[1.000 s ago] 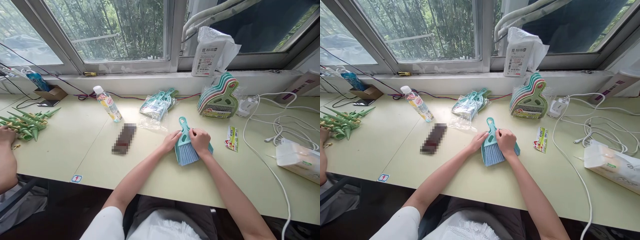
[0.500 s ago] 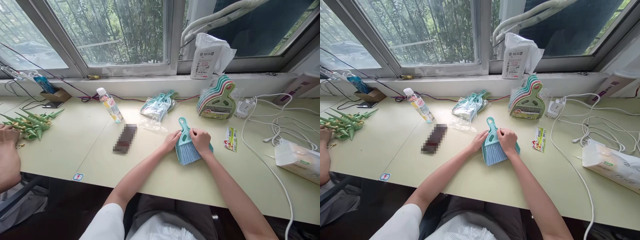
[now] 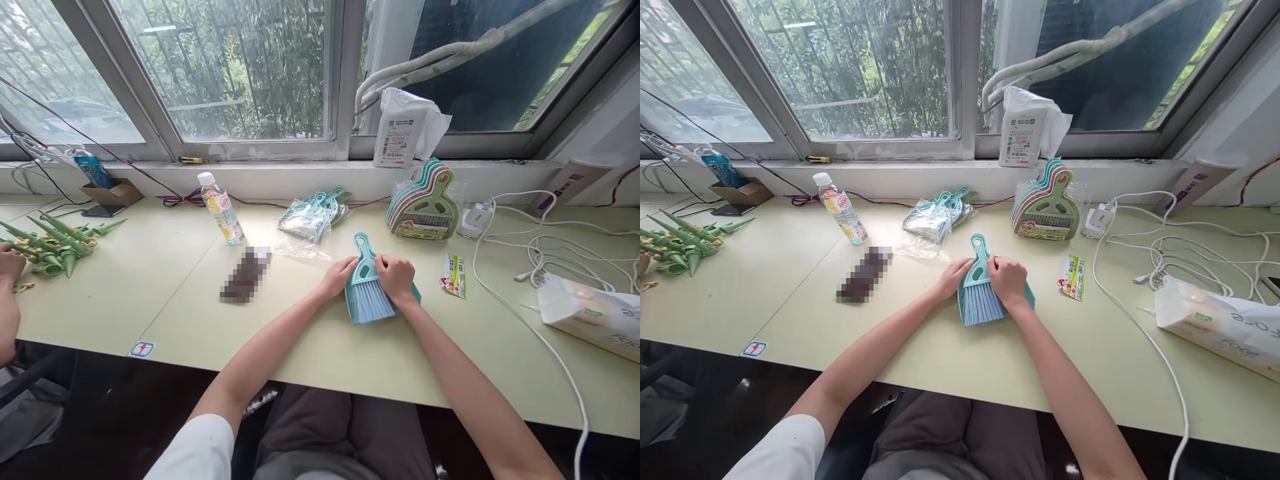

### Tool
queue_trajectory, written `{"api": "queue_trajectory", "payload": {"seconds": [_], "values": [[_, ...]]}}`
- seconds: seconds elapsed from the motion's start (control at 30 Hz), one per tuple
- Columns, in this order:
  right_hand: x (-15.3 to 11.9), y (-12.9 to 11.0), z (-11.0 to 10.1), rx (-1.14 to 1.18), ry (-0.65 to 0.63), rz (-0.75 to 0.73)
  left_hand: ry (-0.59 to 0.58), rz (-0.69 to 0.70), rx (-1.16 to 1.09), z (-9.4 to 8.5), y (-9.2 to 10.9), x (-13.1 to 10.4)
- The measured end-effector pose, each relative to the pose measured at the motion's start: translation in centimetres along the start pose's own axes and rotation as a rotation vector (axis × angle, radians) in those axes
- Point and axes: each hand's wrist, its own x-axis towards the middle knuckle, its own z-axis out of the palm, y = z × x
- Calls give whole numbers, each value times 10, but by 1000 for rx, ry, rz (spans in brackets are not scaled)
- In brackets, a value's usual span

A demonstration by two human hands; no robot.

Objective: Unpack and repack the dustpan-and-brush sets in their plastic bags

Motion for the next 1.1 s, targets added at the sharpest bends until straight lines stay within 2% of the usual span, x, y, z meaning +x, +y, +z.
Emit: {"api": "queue_trajectory", "payload": {"seconds": [0.2, 0.27, 0.33, 0.4, 0.47, 0.5, 0.6, 0.7, 0.87, 1.1], "values": [[3, 8, -1, 330, 66, 85, -27, 58, -59, -2, 7, 3], [6, 14, -10, 489, 87, 91, 52, 0, -40, -7, 5, 5], [13, 28, -23, 575, 131, 107, 187, -89, 18, -17, 0, 6], [22, 47, -33, 535, 218, 155, 284, -166, 120, -32, -5, 8], [29, 68, -36, 375, 287, 207, 296, -246, 287, -47, -9, 10], [32, 77, -34, 251, 282, 218, 291, -257, 316, -53, -12, 10], [33, 94, -20, -60, 154, 192, 278, -263, 377, -65, -18, 11], [29, 91, -10, -204, -26, 120, 284, -258, 481, -70, -26, 12], [25, 74, -19, -257, -215, 75, 327, -243, 593, -74, -31, 11], [25, 66, -23, -204, -314, 99, 329, -313, 776, -71, -15, 4]]}}
